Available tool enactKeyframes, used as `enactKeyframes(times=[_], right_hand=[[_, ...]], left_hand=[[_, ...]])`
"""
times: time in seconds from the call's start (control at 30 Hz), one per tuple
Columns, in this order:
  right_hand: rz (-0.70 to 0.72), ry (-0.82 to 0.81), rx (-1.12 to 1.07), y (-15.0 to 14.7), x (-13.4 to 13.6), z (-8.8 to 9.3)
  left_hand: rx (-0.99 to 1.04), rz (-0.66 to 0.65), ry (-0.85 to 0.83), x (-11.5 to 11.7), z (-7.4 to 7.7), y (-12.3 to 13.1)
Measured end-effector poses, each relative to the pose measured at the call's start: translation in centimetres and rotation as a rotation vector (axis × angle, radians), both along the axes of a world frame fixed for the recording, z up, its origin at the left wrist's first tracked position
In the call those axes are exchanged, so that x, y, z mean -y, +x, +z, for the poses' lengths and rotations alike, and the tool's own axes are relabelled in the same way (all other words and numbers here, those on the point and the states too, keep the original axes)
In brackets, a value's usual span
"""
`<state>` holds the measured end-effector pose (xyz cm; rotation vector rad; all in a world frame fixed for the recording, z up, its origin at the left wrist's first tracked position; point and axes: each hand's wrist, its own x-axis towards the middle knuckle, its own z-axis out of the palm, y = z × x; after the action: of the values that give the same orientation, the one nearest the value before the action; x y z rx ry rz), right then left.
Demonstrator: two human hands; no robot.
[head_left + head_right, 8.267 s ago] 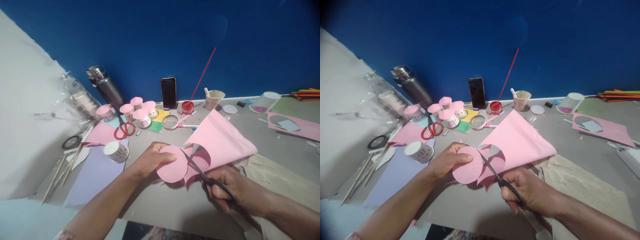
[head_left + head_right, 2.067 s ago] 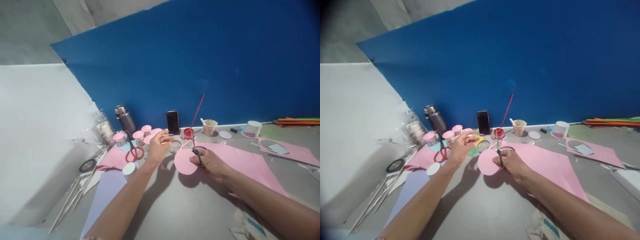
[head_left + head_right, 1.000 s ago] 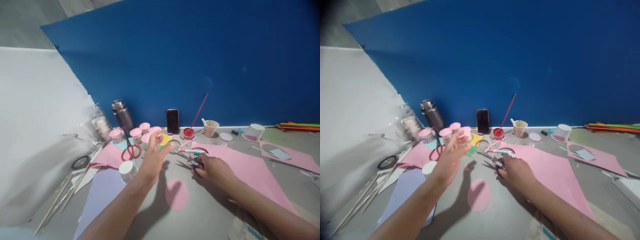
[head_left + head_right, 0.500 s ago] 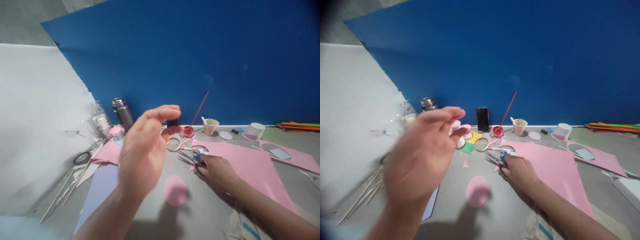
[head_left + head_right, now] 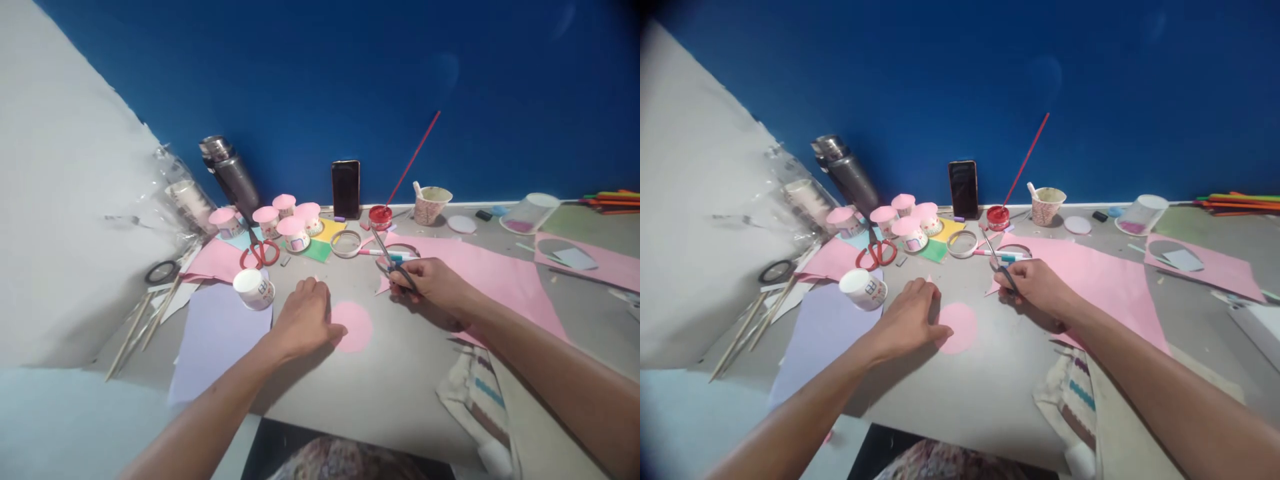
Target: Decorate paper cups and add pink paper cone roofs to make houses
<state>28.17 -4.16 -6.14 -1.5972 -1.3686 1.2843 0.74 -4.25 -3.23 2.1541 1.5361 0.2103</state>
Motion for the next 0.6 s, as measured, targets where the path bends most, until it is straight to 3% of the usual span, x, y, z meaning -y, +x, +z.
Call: enactKeyframes(times=[0.17, 0.3, 0.4, 0.5, 0.6], right_hand=[[0.057, -0.017, -0.033, -0.3, 0.2, -0.9], [0.098, -0.033, -0.053, -0.8, 0.7, -0.8], [0.107, -0.031, -0.130, -1.2, 0.9, -0.2], [0.009, 0.018, -0.198, -1.4, 0.9, 0.3], [-0.053, 0.077, -0.297, -1.3, 0.6, 0.4]], left_hand=[[-0.127, -0.161, -0.082, -0.2, -0.2, 1.0], [-0.003, -0.091, -0.120, 0.4, -0.7, 1.2], [0.326, 0.073, -0.214, 0.0, -1.0, 1.1], [0.880, 0.246, -0.410, -1.6, -0.4, 1.4], [1.298, 0.317, -0.609, -3.3, 0.5, 2.1]])
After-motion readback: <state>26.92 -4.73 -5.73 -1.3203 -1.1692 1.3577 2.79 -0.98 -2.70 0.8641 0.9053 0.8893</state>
